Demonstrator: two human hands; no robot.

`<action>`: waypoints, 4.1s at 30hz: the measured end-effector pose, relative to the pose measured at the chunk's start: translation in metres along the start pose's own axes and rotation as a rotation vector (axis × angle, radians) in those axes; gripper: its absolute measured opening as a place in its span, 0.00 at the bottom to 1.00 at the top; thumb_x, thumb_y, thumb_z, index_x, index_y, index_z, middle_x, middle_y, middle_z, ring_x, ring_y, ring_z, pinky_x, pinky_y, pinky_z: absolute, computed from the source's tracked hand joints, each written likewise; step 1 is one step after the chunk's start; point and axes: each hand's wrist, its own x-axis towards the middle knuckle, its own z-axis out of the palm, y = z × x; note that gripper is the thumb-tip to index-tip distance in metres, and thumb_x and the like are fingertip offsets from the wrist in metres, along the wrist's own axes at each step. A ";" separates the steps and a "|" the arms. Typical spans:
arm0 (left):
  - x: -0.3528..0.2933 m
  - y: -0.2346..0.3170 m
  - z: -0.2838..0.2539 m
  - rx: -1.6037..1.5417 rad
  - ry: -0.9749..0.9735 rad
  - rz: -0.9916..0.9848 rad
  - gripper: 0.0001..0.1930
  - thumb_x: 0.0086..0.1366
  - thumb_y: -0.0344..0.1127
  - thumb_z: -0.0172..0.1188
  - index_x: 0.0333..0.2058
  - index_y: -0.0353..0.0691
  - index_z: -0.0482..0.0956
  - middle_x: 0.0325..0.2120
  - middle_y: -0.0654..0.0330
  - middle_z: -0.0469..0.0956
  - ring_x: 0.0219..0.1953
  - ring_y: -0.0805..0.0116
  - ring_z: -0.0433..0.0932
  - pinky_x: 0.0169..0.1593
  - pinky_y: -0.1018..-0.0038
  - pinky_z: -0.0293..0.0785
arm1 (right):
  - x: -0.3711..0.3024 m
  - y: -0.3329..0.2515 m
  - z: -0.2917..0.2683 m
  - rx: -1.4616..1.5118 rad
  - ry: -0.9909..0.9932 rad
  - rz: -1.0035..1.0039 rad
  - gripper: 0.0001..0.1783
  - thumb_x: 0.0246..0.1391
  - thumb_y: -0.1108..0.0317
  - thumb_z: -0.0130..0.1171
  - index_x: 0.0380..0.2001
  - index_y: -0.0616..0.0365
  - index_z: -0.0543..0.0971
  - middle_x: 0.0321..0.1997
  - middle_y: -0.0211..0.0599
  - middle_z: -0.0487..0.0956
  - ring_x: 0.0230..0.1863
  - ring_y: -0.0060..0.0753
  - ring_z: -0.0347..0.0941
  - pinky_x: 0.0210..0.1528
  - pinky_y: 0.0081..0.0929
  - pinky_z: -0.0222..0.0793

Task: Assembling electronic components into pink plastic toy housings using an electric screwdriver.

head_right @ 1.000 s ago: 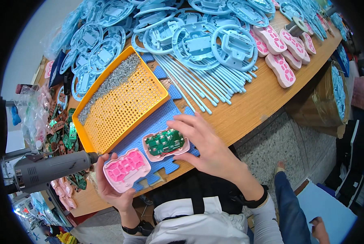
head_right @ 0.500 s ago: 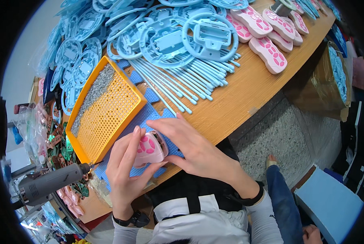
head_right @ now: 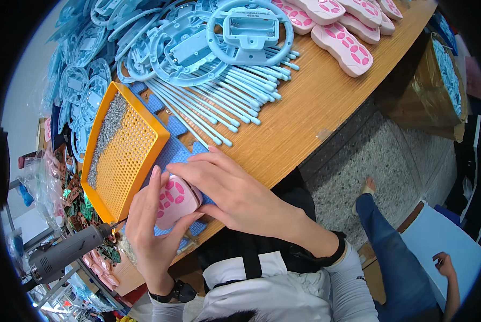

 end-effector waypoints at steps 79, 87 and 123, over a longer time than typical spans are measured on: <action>-0.078 0.001 0.007 -0.613 0.555 -0.197 0.34 0.62 0.63 0.48 0.35 0.27 0.75 0.28 0.50 0.78 0.31 0.60 0.77 0.37 0.68 0.74 | -0.009 -0.061 0.030 0.914 -0.159 0.308 0.27 0.63 0.49 0.40 0.52 0.62 0.67 0.61 0.48 0.64 0.63 0.36 0.60 0.64 0.37 0.52; -0.087 0.001 0.015 -0.566 0.608 -0.081 0.30 0.63 0.55 0.54 0.36 0.23 0.76 0.30 0.46 0.79 0.31 0.57 0.78 0.36 0.67 0.75 | -0.017 -0.063 0.054 1.136 0.012 0.318 0.27 0.61 0.45 0.40 0.45 0.62 0.68 0.46 0.39 0.69 0.53 0.29 0.65 0.56 0.29 0.60; -0.066 0.000 -0.002 -1.298 0.192 -0.376 0.16 0.68 0.34 0.44 0.51 0.31 0.59 0.46 0.46 0.69 0.42 0.58 0.77 0.41 0.65 0.80 | -0.004 -0.069 0.019 0.799 0.074 0.450 0.21 0.65 0.66 0.43 0.58 0.63 0.62 0.54 0.42 0.72 0.54 0.27 0.68 0.55 0.23 0.65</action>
